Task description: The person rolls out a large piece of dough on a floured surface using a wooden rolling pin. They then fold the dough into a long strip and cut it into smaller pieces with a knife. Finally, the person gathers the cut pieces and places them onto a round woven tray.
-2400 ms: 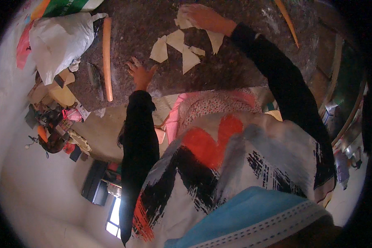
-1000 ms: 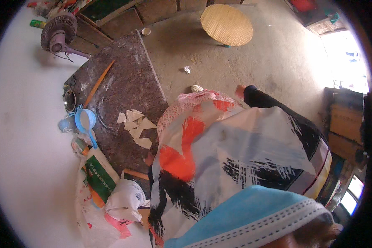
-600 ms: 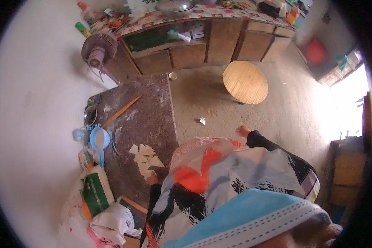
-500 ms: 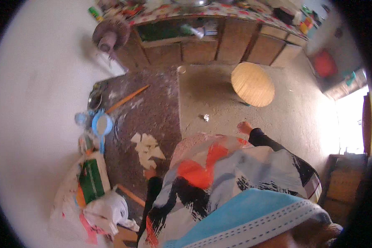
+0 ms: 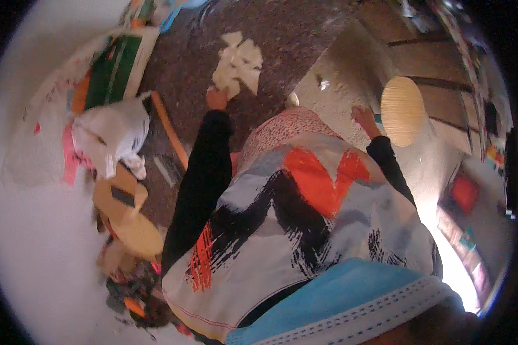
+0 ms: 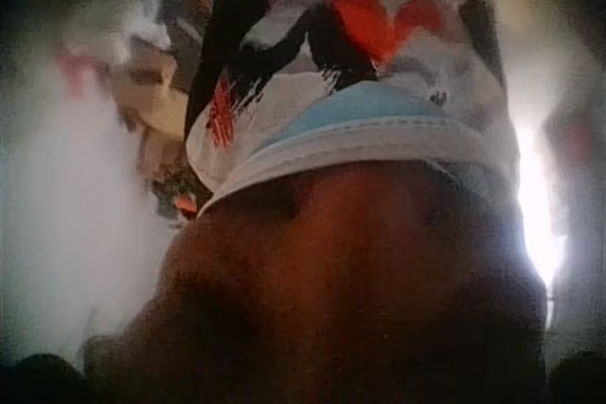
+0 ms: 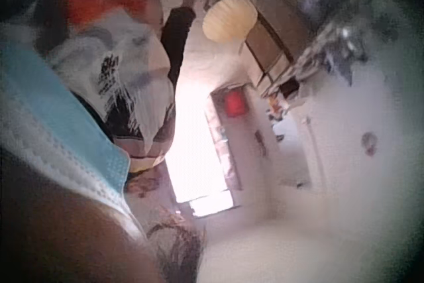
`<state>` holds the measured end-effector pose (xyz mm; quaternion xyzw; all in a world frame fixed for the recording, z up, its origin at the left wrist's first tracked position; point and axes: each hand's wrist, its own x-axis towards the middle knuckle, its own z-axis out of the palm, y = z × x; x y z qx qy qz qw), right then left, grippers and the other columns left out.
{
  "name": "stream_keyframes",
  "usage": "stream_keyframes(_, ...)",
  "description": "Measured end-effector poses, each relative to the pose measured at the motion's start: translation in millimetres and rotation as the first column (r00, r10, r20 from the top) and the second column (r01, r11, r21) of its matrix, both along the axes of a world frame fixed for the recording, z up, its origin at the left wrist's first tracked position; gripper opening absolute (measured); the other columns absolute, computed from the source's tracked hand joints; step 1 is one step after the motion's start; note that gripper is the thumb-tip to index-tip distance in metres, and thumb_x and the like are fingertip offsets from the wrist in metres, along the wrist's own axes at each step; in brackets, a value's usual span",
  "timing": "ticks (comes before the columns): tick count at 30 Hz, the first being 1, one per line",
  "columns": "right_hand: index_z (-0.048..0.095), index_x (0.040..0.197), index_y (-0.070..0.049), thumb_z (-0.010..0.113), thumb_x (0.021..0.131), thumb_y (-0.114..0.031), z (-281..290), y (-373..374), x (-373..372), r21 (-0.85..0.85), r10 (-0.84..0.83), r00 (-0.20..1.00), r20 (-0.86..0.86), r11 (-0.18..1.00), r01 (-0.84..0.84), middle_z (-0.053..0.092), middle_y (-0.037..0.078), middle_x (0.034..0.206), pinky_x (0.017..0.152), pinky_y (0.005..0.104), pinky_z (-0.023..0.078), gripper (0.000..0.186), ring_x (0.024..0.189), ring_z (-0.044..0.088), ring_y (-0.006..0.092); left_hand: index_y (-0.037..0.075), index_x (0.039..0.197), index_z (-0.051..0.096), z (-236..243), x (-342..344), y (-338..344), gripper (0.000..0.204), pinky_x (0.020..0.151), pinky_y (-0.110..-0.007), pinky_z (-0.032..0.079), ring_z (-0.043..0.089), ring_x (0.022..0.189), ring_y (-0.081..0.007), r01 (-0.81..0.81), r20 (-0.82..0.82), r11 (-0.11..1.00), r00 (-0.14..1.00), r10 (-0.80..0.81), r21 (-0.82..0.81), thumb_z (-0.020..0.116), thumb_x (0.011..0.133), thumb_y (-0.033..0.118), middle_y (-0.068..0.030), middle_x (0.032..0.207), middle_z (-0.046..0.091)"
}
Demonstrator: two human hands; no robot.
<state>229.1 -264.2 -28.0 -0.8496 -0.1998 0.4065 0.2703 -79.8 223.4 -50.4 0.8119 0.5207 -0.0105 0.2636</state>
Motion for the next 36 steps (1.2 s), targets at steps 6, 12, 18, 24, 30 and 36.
stream_keyframes(6, 0.062, 0.103, -0.003, 0.056, 0.089, -0.027, -4.6, 141.1, 0.3, 0.124, 0.382, 0.821, 0.424, 0.874, -0.47, 0.064, 0.012, 0.08, 0.059, 0.037, 0.05, 0.028, 0.065, 0.063, 0.0278, -0.003, 0.095, 0.06, 21.3, 34.6, -33.4, 0.044, 0.073, -0.046, 0.047, 0.058, 0.089, -0.0401, -0.391, 0.156, 0.897, 0.892, 0.424, -0.206, 0.073, 0.072, 0.033, -0.0214, 0.09, 0.062)
stream_keyframes(12, 0.061, 0.098, -0.005, 0.059, 0.085, -0.038, 26.7, 331.5, -50.2, -0.096, 0.677, 0.648, 0.35, 0.714, -0.694, 0.06, 0.016, 0.099, 0.069, 0.0461, 0.048, 0.035, 0.088, 0.06, 0.0318, 0.0, 0.095, 0.06, 2.8, 6.0, -41.7, 0.043, 0.075, -0.046, 0.047, 0.058, 0.093, -0.0363, -0.239, 0.054, 0.971, 0.97, 0.239, -0.002, 0.071, 0.074, 0.036, -0.0183, 0.096, 0.062)
stream_keyframes(18, 0.058, 0.106, -0.007, 0.061, 0.083, -0.041, 40.1, 335.9, -109.4, -0.11, 0.618, 0.665, 0.42, 0.762, -0.639, 0.058, 0.017, 0.109, 0.077, 0.0475, 0.047, 0.041, 0.098, 0.057, 0.0348, 0.004, 0.091, 0.064, 27.0, 42.5, -82.3, 0.03, 0.079, -0.049, 0.044, 0.057, 0.088, -0.033, -0.086, -0.119, 0.983, 0.987, 0.106, 0.163, 0.056, 0.084, 0.032, -0.0153, 0.092, 0.061)
stream_keyframes(24, 0.057, 0.104, -0.008, 0.061, 0.085, -0.036, 0.4, 319.6, -100.0, -0.117, 0.659, 0.498, 0.564, 0.66, -0.742, 0.058, 0.015, 0.11, 0.073, 0.0485, 0.048, 0.034, 0.095, 0.059, 0.035, 0.0, 0.087, 0.062, 10.2, 41.5, -98.1, 0.029, 0.066, -0.044, 0.049, 0.059, 0.079, -0.0338, -0.312, 0.093, 0.909, 0.95, 0.298, 0.277, 0.064, 0.081, 0.029, -0.0168, 0.079, 0.061)
stream_keyframes(30, 0.056, 0.103, -0.005, 0.062, 0.086, -0.033, 35.6, 329.1, -115.3, 0.03, 0.5, 0.804, 0.323, 0.843, -0.536, 0.06, 0.015, 0.106, 0.067, 0.0441, 0.051, 0.034, 0.087, 0.062, 0.0344, 0.001, 0.095, 0.06, 23.4, 15.0, -93.4, 0.022, 0.076, -0.037, 0.05, 0.059, 0.095, -0.0259, -0.648, 0.372, 0.527, 0.375, 0.849, -0.55, 0.063, 0.082, 0.018, -0.0186, 0.102, 0.059)
stream_keyframes(36, 0.049, 0.117, -0.002, 0.069, 0.082, -0.017, 3.5, 314.1, -90.9, 0.276, -0.07, 0.943, -0.324, 0.947, 0.165, 0.059, 0.011, 0.105, 0.072, 0.0356, 0.053, 0.043, 0.089, 0.061, 0.025, -0.001, 0.106, 0.057, 23.6, -8.3, -106.4, 0.031, 0.081, -0.032, 0.047, 0.059, 0.094, -0.0191, -0.074, 0.663, 0.709, 0.296, 0.688, -0.702, 0.062, 0.076, 0.002, -0.0094, 0.103, 0.061)
